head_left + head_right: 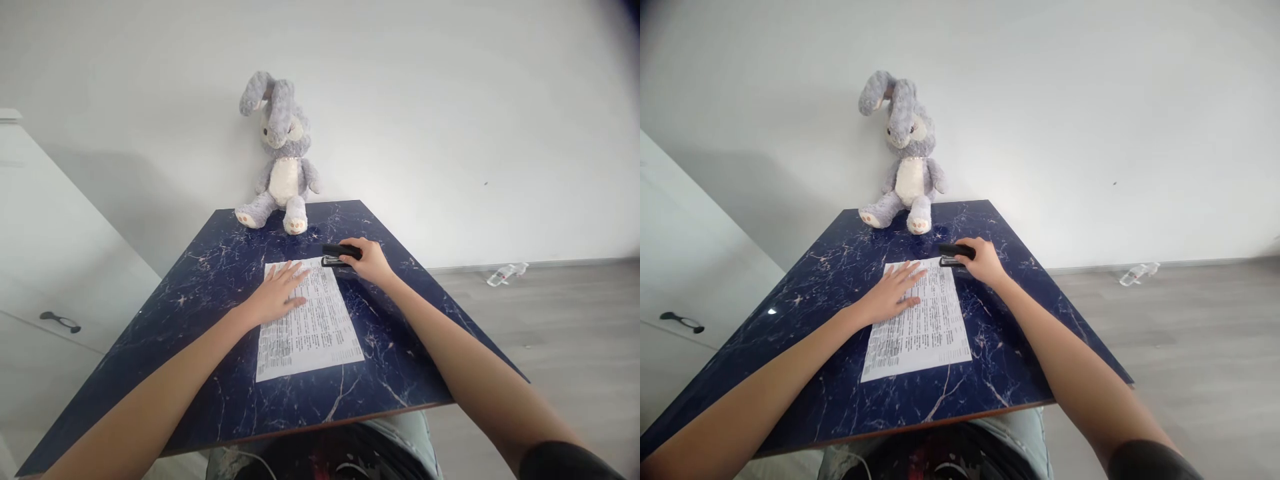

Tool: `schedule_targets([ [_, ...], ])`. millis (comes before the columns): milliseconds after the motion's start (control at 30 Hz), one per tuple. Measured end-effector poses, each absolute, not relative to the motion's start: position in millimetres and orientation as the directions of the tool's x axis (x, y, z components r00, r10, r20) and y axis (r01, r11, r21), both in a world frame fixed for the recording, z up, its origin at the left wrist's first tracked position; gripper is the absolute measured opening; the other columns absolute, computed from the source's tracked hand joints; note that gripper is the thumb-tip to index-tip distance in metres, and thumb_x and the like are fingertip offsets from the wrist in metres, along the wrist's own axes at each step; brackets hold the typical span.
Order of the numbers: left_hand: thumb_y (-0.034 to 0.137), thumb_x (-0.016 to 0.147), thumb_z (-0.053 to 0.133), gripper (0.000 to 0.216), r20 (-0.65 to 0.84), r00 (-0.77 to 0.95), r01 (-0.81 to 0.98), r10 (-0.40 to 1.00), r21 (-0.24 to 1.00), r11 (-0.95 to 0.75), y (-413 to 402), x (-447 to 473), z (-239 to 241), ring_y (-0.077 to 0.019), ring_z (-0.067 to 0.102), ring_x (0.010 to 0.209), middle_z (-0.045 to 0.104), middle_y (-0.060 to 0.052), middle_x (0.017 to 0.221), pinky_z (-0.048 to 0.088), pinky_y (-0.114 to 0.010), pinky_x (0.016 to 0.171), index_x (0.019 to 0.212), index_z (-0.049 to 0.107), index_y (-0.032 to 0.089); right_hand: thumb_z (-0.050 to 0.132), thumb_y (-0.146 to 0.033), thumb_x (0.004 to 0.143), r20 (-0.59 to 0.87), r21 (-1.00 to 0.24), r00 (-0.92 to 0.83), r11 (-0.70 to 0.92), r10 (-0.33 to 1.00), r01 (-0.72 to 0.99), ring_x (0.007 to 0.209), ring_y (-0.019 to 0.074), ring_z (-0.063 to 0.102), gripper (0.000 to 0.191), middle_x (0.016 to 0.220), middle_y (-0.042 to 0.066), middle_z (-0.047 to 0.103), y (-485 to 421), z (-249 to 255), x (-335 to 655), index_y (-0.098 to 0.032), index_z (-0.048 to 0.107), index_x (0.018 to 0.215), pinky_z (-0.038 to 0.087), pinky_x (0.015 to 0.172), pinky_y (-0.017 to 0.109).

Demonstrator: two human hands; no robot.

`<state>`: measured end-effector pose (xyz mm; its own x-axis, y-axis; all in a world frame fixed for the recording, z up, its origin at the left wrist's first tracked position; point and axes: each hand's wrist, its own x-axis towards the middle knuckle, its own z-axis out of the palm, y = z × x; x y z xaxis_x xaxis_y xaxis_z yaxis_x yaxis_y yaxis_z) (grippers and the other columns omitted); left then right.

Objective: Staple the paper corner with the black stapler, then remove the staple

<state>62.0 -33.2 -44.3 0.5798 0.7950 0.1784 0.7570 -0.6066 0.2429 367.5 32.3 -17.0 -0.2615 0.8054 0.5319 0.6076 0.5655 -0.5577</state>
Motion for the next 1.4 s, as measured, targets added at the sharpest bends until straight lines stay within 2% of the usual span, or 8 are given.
schedule_targets([
  [133,0.065,0.103,0.036,0.059,0.063,0.608,0.768,0.792,0.206,-0.606,-36.5,60.0,-48.4,-0.039,0.019,0.157,0.027,-0.004,0.17,0.018,-0.066,0.122,0.156,0.041,0.04,0.072,-0.022,0.085,0.459,-0.511,-0.248,0.482,0.853,0.712,0.093,0.0289,0.072,0.029,0.102,0.009,0.078,46.0,-24.4,380.6,-0.021,0.079,0.112,0.055,0.089,0.042],
  [300,0.062,0.104,0.037,0.054,0.177,0.575,0.783,0.799,0.165,-0.6,-36.3,61.2,-44.1,-0.0364,0.04,0.147,0.046,-0.013,0.157,0.023,-0.062,0.122,0.131,0.064,0.023,0.073,-0.02,0.084,0.425,-0.55,-0.272,0.485,0.864,0.68,0.106,0.0298,0.07,0.035,0.114,0.01,0.077,47.5,-30.8,380.0,-0.02,0.077,0.119,0.051,0.1,0.044],
  [500,0.066,0.101,0.039,0.066,0.087,0.54,0.794,0.837,0.276,-0.541,-38.3,63.5,-46.6,-0.0421,0.019,0.156,0.024,-0.006,0.171,0.018,-0.07,0.121,0.16,0.031,0.037,0.074,-0.023,0.086,0.388,-0.546,-0.458,0.6,0.8,0.584,0.093,0.025,0.069,0.036,0.106,0.008,0.076,40.4,-31.7,370.5,-0.022,0.076,0.122,0.052,0.093,0.042],
  [667,0.067,0.1,0.039,0.061,0.11,0.496,0.829,0.861,0.236,-0.508,-34.9,58.5,-51.5,-0.0434,0.022,0.155,0.035,-0.01,0.165,0.018,-0.073,0.119,0.15,0.049,0.032,0.072,-0.019,0.088,0.433,-0.474,-0.422,0.599,0.797,0.646,0.096,0.0267,0.065,0.035,0.103,0.01,0.075,36.4,-27.0,369.6,-0.021,0.075,0.123,0.05,0.091,0.044],
  [767,0.065,0.101,0.04,0.058,0.148,0.481,0.836,0.864,0.219,-0.503,-34.1,57.5,-51.3,-0.0426,0.022,0.155,0.035,-0.013,0.164,0.016,-0.073,0.12,0.14,0.057,0.026,0.07,-0.018,0.088,0.417,-0.446,-0.521,0.667,0.745,0.597,0.097,0.0273,0.063,0.034,0.105,0.008,0.076,32.7,-19.5,371.1,-0.023,0.074,0.121,0.05,0.089,0.044],
  [967,0.044,0.109,0.028,0.054,0.127,0.591,0.755,0.796,0.261,-0.602,-35.8,60.4,-49.4,-0.0334,0.011,0.16,0.019,-0.001,0.172,0.008,-0.067,0.125,0.162,0.022,0.041,0.07,-0.028,0.092,0.352,-0.473,-0.696,0.761,0.625,0.445,0.094,0.0256,0.064,0.031,0.107,0.008,0.076,20.3,-7.9,362.7,-0.023,0.073,0.123,0.05,0.088,0.042],
  [1200,0.036,0.107,0.033,0.044,0.077,0.61,0.758,0.789,0.234,-0.609,-38.0,59.7,-44.1,-0.0332,0.017,0.158,0.025,-0.002,0.171,0.01,-0.069,0.124,0.149,0.045,0.035,0.07,-0.031,0.091,0.35,-0.57,-0.667,0.715,0.658,0.405,0.094,0.025,0.066,0.032,0.108,0.008,0.075,26.2,-13.0,369.2,-0.022,0.074,0.122,0.051,0.086,0.041],
  [1400,0.032,0.103,0.039,0.03,0.229,0.578,0.754,0.783,0.219,-0.62,-40.6,62.0,-40.2,-0.0337,0.034,0.15,0.039,-0.009,0.162,0.02,-0.072,0.12,0.128,0.056,0.027,0.07,-0.029,0.091,0.371,-0.483,-0.688,0.762,0.624,0.431,0.096,0.0269,0.063,0.03,0.104,0.009,0.075,23.1,-8.2,368.2,-0.023,0.074,0.12,0.05,0.087,0.043],
])
